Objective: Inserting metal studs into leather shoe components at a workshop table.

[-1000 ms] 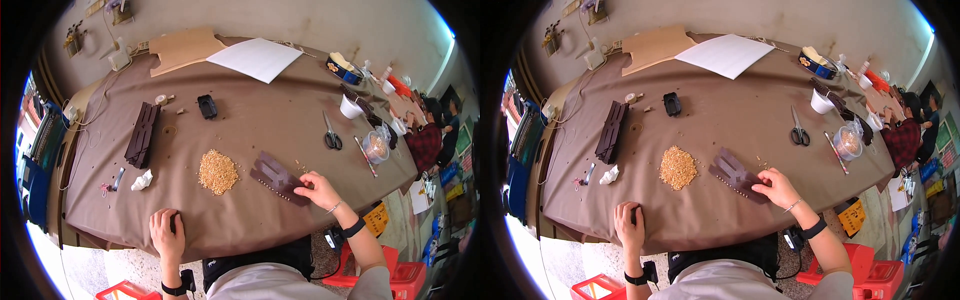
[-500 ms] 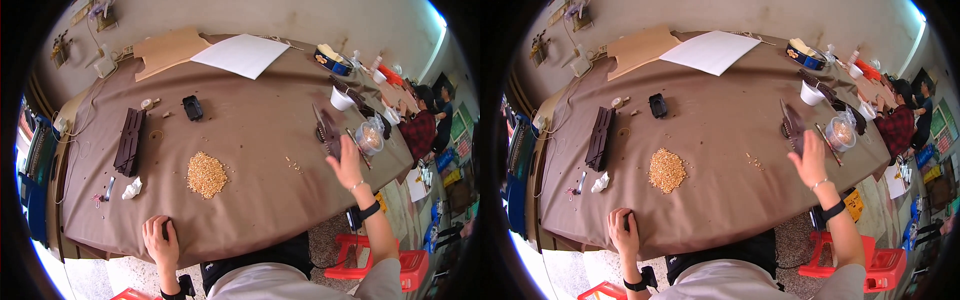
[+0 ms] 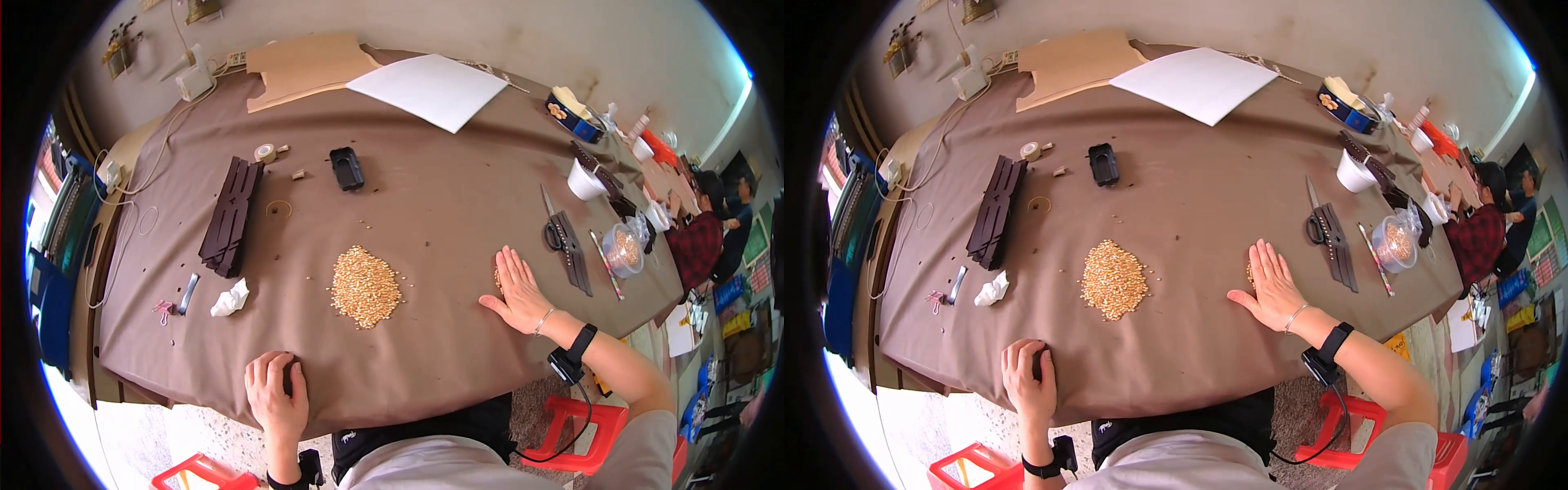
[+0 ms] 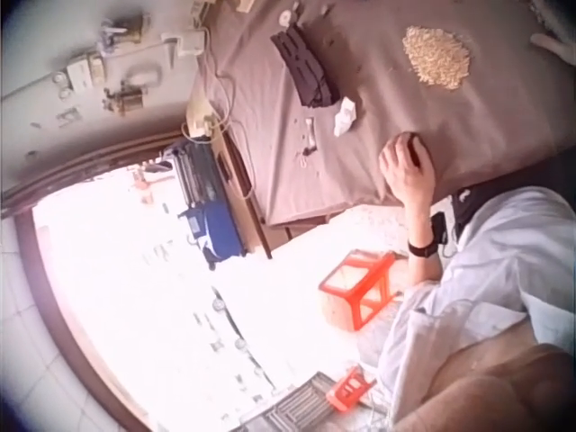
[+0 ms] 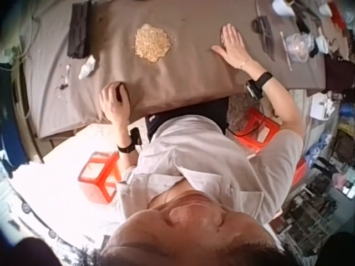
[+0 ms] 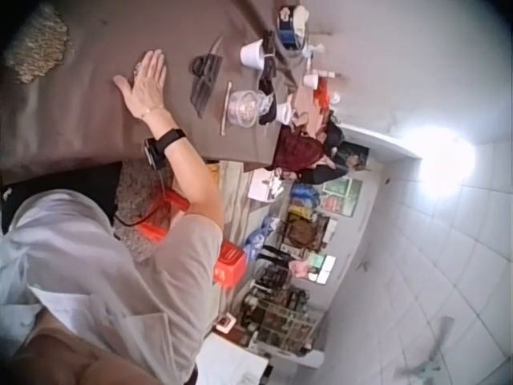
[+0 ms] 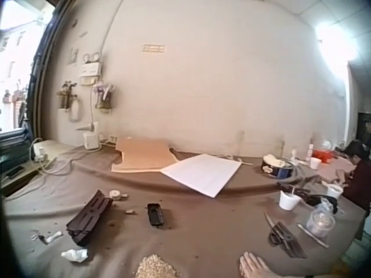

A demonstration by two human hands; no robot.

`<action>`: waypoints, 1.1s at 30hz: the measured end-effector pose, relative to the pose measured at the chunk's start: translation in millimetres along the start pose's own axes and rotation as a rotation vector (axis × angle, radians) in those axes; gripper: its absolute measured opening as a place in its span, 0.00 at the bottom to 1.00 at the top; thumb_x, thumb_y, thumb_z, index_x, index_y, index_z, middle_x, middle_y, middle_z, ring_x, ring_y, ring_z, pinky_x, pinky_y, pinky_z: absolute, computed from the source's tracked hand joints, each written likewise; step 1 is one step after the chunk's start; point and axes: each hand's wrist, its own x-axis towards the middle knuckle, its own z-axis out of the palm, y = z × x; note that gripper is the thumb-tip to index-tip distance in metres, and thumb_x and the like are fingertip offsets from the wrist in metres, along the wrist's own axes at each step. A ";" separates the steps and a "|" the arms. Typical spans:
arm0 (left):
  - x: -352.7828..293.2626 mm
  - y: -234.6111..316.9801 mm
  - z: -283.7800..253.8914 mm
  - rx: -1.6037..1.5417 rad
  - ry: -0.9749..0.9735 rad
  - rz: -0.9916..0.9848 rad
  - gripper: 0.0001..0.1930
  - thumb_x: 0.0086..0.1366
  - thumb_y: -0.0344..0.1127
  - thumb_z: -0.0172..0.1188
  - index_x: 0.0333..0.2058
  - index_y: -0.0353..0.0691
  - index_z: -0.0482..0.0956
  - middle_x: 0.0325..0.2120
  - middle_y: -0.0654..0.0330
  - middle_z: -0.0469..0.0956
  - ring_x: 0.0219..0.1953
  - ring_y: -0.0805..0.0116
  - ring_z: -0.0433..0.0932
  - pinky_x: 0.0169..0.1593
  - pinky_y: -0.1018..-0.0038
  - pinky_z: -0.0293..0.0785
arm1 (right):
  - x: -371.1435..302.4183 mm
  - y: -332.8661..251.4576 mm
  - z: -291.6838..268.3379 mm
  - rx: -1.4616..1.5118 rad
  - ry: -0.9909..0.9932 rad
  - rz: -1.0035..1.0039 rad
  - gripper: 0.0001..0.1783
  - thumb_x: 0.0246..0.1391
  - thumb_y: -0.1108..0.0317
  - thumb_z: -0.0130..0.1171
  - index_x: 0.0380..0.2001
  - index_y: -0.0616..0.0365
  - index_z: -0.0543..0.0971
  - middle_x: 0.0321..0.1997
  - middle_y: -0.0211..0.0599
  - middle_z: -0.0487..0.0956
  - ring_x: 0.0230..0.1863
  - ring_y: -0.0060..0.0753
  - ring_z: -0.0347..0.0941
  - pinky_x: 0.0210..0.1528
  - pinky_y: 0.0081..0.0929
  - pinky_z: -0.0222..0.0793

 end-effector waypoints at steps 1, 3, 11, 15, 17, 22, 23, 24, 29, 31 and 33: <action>0.1 -0.6 -0.3 -0.002 -0.004 0.003 0.06 0.56 0.29 0.57 0.34 0.39 0.74 0.35 0.56 0.74 0.40 0.55 0.71 0.46 0.64 0.67 | 5.5 -4.0 0.6 0.010 0.000 -0.012 0.54 0.54 0.30 0.35 0.65 0.68 0.38 0.71 0.56 0.35 0.73 0.49 0.28 0.71 0.44 0.29; 1.5 -0.5 -1.0 0.001 -0.004 -0.009 0.07 0.55 0.29 0.58 0.34 0.39 0.74 0.35 0.57 0.74 0.40 0.55 0.71 0.46 0.64 0.67 | 14.7 -13.1 -0.1 0.005 -0.006 -0.035 0.54 0.55 0.31 0.35 0.66 0.68 0.38 0.71 0.55 0.35 0.73 0.49 0.28 0.70 0.44 0.29; 2.1 -2.0 -2.2 -0.005 -0.003 -0.005 0.08 0.54 0.29 0.59 0.34 0.40 0.74 0.35 0.58 0.74 0.40 0.57 0.71 0.46 0.64 0.67 | 37.3 -36.7 5.6 0.000 0.036 -0.101 0.52 0.56 0.33 0.37 0.66 0.67 0.40 0.71 0.55 0.38 0.72 0.50 0.30 0.70 0.44 0.29; 1.6 -1.3 -4.4 -0.011 -0.003 -0.008 0.08 0.54 0.30 0.59 0.34 0.40 0.75 0.35 0.59 0.74 0.40 0.57 0.71 0.45 0.64 0.67 | 39.8 -42.6 -0.3 0.015 0.037 -0.100 0.50 0.57 0.35 0.37 0.65 0.67 0.40 0.71 0.56 0.39 0.72 0.50 0.31 0.70 0.44 0.29; 2.0 -0.7 -3.8 -0.031 -0.001 0.010 0.08 0.53 0.30 0.59 0.34 0.40 0.75 0.35 0.59 0.74 0.40 0.57 0.72 0.45 0.65 0.67 | 37.2 -38.8 -5.5 0.017 0.032 -0.091 0.50 0.58 0.36 0.37 0.65 0.68 0.40 0.71 0.56 0.39 0.72 0.50 0.31 0.70 0.44 0.29; -1.4 -2.1 -3.0 -0.005 0.036 0.013 0.07 0.53 0.29 0.59 0.33 0.39 0.75 0.35 0.58 0.75 0.40 0.57 0.72 0.46 0.65 0.67 | 14.8 -24.5 -39.2 0.346 0.253 -0.131 0.42 0.60 0.44 0.44 0.65 0.62 0.47 0.70 0.53 0.45 0.70 0.51 0.43 0.68 0.38 0.44; -2.2 -1.6 -2.9 -0.007 0.028 0.001 0.07 0.54 0.29 0.59 0.33 0.39 0.75 0.35 0.58 0.75 0.40 0.56 0.72 0.46 0.65 0.67 | 0.8 -20.0 -45.6 0.343 0.264 -0.105 0.42 0.60 0.44 0.44 0.65 0.62 0.47 0.70 0.53 0.45 0.70 0.51 0.43 0.68 0.38 0.44; -3.0 -0.8 -4.1 -0.010 0.026 -0.008 0.06 0.54 0.28 0.58 0.33 0.39 0.75 0.35 0.57 0.75 0.40 0.55 0.72 0.46 0.64 0.67 | -11.9 -15.4 -53.5 0.349 0.268 -0.076 0.38 0.61 0.48 0.45 0.65 0.61 0.50 0.69 0.51 0.48 0.69 0.50 0.47 0.67 0.37 0.48; -0.3 0.5 2.8 -0.027 0.030 0.040 0.05 0.56 0.29 0.57 0.32 0.38 0.75 0.34 0.55 0.74 0.40 0.54 0.71 0.46 0.63 0.67 | -94.8 13.5 -42.8 0.295 0.597 0.065 0.30 0.59 0.61 0.50 0.62 0.59 0.58 0.67 0.48 0.55 0.67 0.49 0.53 0.66 0.36 0.51; -2.6 -2.0 1.8 -0.007 0.043 0.047 0.04 0.56 0.29 0.56 0.32 0.38 0.74 0.33 0.54 0.74 0.39 0.53 0.71 0.46 0.62 0.67 | -131.7 20.9 -19.1 0.071 0.543 0.022 0.32 0.58 0.58 0.51 0.63 0.57 0.58 0.67 0.49 0.55 0.67 0.49 0.51 0.67 0.39 0.48; -4.1 -8.1 1.2 -0.027 0.056 0.117 0.04 0.57 0.27 0.53 0.32 0.36 0.73 0.32 0.52 0.72 0.38 0.52 0.70 0.45 0.61 0.66 | -158.5 25.1 8.5 -0.124 0.235 0.002 0.33 0.57 0.56 0.53 0.63 0.55 0.58 0.68 0.48 0.55 0.68 0.49 0.51 0.67 0.41 0.47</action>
